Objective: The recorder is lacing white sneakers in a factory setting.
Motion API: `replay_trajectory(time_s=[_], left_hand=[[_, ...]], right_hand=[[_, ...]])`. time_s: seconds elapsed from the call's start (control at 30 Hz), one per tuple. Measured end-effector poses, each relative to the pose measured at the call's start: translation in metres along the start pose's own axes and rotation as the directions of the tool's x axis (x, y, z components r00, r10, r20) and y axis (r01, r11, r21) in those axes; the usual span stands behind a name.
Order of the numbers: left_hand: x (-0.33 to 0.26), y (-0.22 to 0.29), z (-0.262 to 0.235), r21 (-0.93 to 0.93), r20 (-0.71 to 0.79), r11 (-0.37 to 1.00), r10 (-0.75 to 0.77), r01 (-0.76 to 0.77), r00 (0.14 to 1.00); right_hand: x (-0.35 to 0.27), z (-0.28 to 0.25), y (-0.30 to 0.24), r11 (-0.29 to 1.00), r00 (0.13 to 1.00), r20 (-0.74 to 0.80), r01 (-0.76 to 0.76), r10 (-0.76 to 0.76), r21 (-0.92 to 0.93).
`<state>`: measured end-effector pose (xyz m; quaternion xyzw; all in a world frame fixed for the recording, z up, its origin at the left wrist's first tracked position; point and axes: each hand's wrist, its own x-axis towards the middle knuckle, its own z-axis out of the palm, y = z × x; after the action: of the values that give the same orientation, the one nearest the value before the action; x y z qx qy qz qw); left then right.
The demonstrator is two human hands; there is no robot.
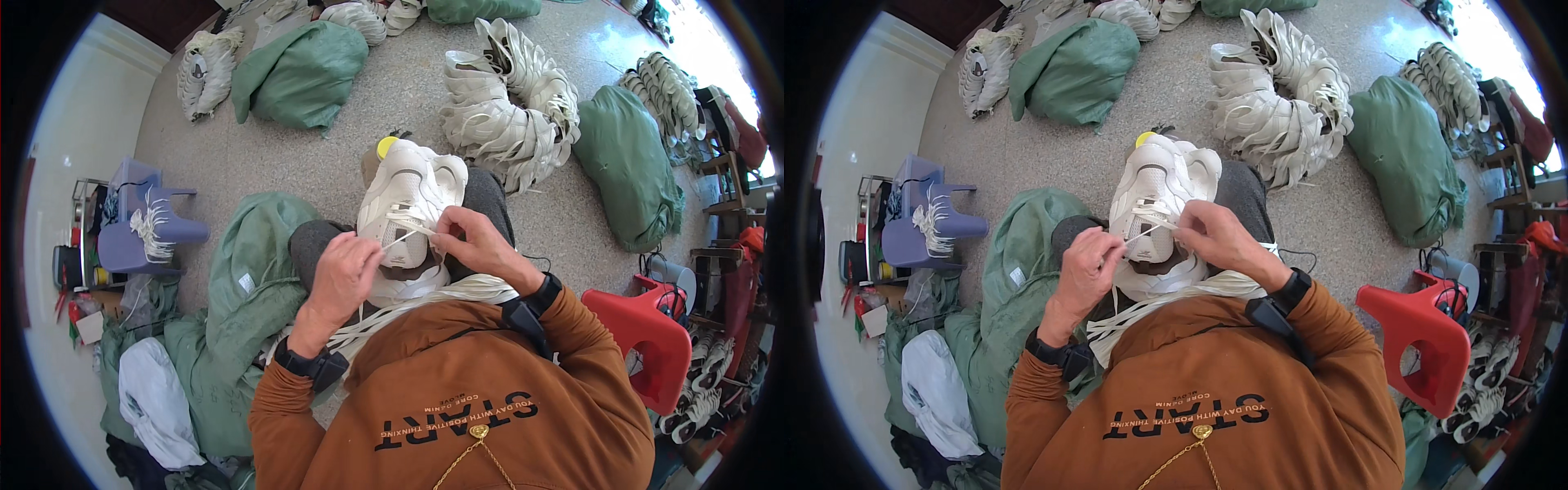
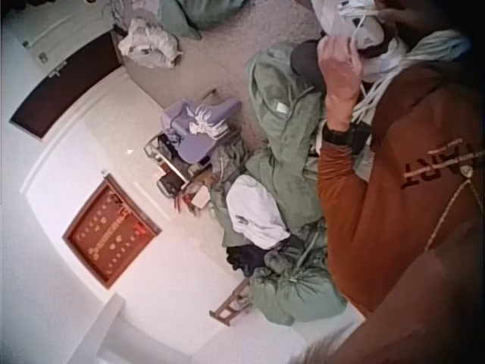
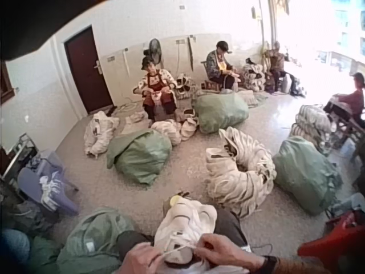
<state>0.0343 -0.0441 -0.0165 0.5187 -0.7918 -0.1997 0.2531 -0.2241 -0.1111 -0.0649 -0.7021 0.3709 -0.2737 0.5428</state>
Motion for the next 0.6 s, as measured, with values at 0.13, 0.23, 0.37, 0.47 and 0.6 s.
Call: replay_trajectory(time_s=[0.13,0.23,0.37,0.47,0.6], left_hand=[[-0.013,-0.019,-0.020,0.323,-0.089,0.945,0.084,-0.051,0.992],[-0.024,-0.036,-0.043,0.471,-0.100,0.881,-0.002,0.049,0.995],[-0.030,-0.047,-0.048,0.656,-0.173,0.734,-0.077,0.174,0.982],[-0.012,-0.020,-0.022,0.428,-0.217,0.895,-0.029,0.122,0.976],[0.006,0.007,0.008,0.314,-0.152,0.949,0.067,-0.016,0.986]], right_hand=[[-0.010,-0.008,0.012,0.908,0.953,0.118,-0.302,0.280,0.290],[-0.023,-0.021,0.005,0.948,0.941,0.222,-0.287,0.254,0.134],[-0.043,-0.016,-0.007,0.974,0.947,0.298,-0.169,0.118,0.152],[-0.044,0.004,-0.026,0.974,0.933,0.355,-0.028,-0.055,0.226],[-0.039,0.013,-0.026,0.994,0.873,0.484,0.014,-0.066,0.109]])
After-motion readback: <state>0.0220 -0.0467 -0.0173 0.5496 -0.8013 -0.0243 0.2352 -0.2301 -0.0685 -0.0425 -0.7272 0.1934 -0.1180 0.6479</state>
